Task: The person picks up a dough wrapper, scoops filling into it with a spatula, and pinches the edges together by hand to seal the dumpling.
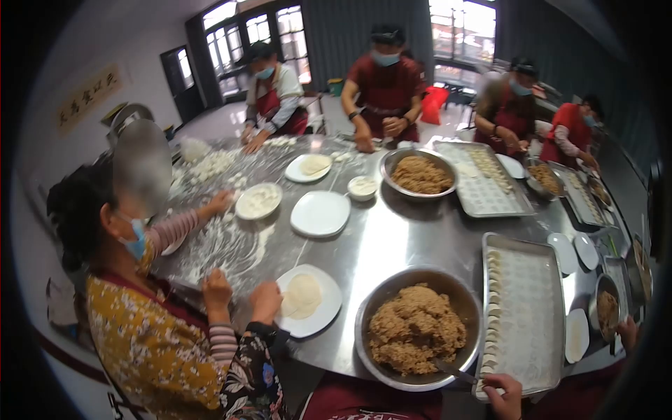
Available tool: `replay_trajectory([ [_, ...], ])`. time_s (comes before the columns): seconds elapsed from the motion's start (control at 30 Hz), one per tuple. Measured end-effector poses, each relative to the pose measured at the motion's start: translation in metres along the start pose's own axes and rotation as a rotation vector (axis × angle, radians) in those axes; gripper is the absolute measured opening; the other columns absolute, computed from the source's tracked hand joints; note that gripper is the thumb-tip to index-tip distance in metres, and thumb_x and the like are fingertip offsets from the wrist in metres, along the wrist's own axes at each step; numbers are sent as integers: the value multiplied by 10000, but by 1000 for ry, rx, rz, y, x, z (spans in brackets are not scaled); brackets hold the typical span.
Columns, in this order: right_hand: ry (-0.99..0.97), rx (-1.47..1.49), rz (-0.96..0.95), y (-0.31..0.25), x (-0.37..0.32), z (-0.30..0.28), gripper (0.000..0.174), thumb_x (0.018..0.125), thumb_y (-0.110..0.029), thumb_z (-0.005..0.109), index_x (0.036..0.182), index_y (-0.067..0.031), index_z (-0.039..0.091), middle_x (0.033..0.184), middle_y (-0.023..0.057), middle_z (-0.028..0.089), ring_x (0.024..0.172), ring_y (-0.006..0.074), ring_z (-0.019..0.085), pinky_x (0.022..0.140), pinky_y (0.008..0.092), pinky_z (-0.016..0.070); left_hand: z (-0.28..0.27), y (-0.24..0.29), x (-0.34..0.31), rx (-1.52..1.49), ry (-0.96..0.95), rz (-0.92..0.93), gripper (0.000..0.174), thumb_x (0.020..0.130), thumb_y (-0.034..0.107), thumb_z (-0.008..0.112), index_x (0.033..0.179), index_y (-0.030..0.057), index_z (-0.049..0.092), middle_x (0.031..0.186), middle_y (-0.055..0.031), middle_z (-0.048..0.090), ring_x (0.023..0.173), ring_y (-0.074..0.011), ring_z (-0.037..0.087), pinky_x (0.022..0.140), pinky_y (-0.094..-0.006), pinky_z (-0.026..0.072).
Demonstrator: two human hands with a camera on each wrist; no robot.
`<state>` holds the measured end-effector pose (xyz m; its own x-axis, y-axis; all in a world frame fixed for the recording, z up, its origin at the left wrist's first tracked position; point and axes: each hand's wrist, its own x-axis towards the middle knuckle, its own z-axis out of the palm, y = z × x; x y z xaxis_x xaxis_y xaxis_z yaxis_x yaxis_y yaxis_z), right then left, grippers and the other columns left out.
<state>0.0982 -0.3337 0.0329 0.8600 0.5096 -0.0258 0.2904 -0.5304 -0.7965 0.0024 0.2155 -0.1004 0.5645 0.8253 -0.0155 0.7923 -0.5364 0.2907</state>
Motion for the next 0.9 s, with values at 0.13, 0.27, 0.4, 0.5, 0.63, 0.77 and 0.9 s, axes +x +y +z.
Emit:
replay_trajectory([
  [0.13,-21,91,6,9,-13,18,190,818,-76,603,985,17,605,924,128,628,853,219,599,742,308,472,4,-1,1,-6,46,46,88,654,157,614,722,120,656,760,-122,644,758,-325,622,668,-417,469],
  [0.27,-52,89,-21,9,-13,26,183,815,-74,609,973,19,604,924,115,630,843,202,596,726,289,473,5,0,2,46,54,16,102,672,152,602,735,120,675,777,-127,648,777,-326,628,682,-413,478],
  [0.4,-6,59,-47,26,-16,34,200,817,-56,609,1007,8,598,915,98,626,835,160,587,719,267,469,3,2,0,67,110,53,110,687,142,584,733,112,680,781,-138,647,779,-335,625,683,-417,479],
  [0.5,46,171,38,32,-16,40,267,814,-40,611,1076,-6,577,909,77,620,830,136,577,717,260,467,-18,15,-19,-9,102,123,113,711,168,584,748,86,653,764,-139,639,759,-342,612,675,-416,469],
  [0.63,82,217,94,13,-14,49,374,811,-27,616,1176,-22,533,930,43,606,842,120,564,729,257,464,-35,21,-44,-334,73,167,165,756,200,594,849,64,601,809,-167,625,777,-350,597,668,-418,453],
  [0.77,167,477,85,17,-6,69,341,730,52,575,1068,12,560,792,45,570,700,110,548,645,224,445,-21,21,-42,-365,58,137,211,776,231,583,917,75,599,832,-144,642,805,-328,612,688,-401,465],
  [0.9,174,421,61,16,-2,76,329,761,42,562,1088,13,544,799,20,540,691,82,523,623,198,433,-11,22,-36,-351,88,107,272,773,266,612,991,103,617,890,-134,657,837,-319,621,723,-397,475],
])
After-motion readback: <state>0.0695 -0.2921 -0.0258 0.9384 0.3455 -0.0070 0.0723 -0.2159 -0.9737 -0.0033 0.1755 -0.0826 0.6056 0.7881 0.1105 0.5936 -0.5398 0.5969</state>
